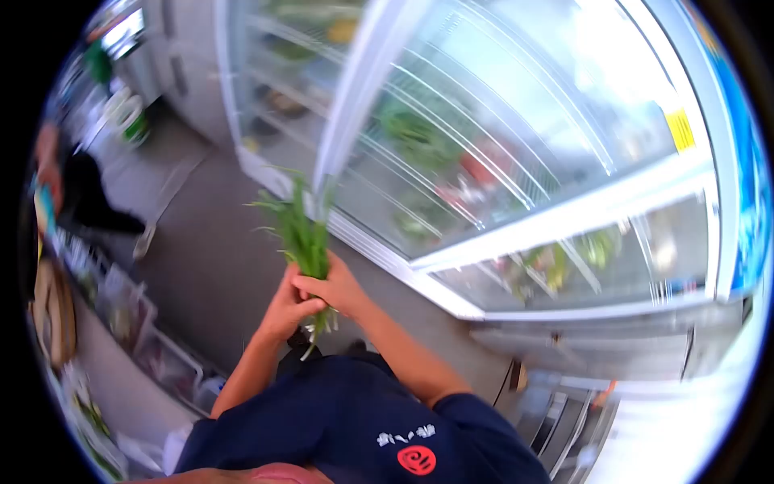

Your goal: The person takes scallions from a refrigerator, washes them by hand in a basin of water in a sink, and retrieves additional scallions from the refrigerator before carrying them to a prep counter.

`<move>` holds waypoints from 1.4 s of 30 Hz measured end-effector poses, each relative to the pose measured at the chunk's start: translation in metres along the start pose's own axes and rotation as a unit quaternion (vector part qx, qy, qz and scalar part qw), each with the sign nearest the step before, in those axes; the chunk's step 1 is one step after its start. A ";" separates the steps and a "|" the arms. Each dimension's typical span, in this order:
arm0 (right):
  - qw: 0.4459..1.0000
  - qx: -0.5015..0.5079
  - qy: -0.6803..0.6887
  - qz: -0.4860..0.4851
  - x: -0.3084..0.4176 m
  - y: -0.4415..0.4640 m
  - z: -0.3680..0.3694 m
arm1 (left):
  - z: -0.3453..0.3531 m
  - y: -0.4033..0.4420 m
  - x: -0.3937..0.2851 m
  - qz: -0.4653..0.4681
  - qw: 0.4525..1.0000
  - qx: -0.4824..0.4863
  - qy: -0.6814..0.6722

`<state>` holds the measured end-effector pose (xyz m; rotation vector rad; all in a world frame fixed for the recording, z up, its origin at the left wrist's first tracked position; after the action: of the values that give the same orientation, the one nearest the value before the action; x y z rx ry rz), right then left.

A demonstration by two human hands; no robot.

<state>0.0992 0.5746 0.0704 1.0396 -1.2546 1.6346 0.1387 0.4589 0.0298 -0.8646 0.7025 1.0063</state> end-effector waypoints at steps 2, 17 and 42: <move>0.998 -0.037 0.020 -0.038 0.004 -0.008 -0.015 | 0.017 0.006 0.001 0.016 1.000 0.001 -0.016; 0.938 -0.240 0.233 -0.094 -0.010 -0.148 -0.238 | 0.198 0.020 0.056 0.193 0.885 0.149 0.397; 0.971 -0.081 0.222 -0.021 -0.022 -0.222 -0.370 | 0.411 0.026 0.113 0.555 0.400 0.377 0.625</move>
<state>0.2654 0.9736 0.0571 0.5536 -1.0340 1.5906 0.2018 0.8692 0.1298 0.0308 3.0874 0.7050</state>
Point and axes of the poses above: each hand's wrist, its own y-axis towards the middle knuckle, its own z-axis out of the palm, x = y × z, the point moved 4 cm from there along y, towards the middle knuckle, and after that the axes turned 11 degrees about -x, right-handed, at the moved point
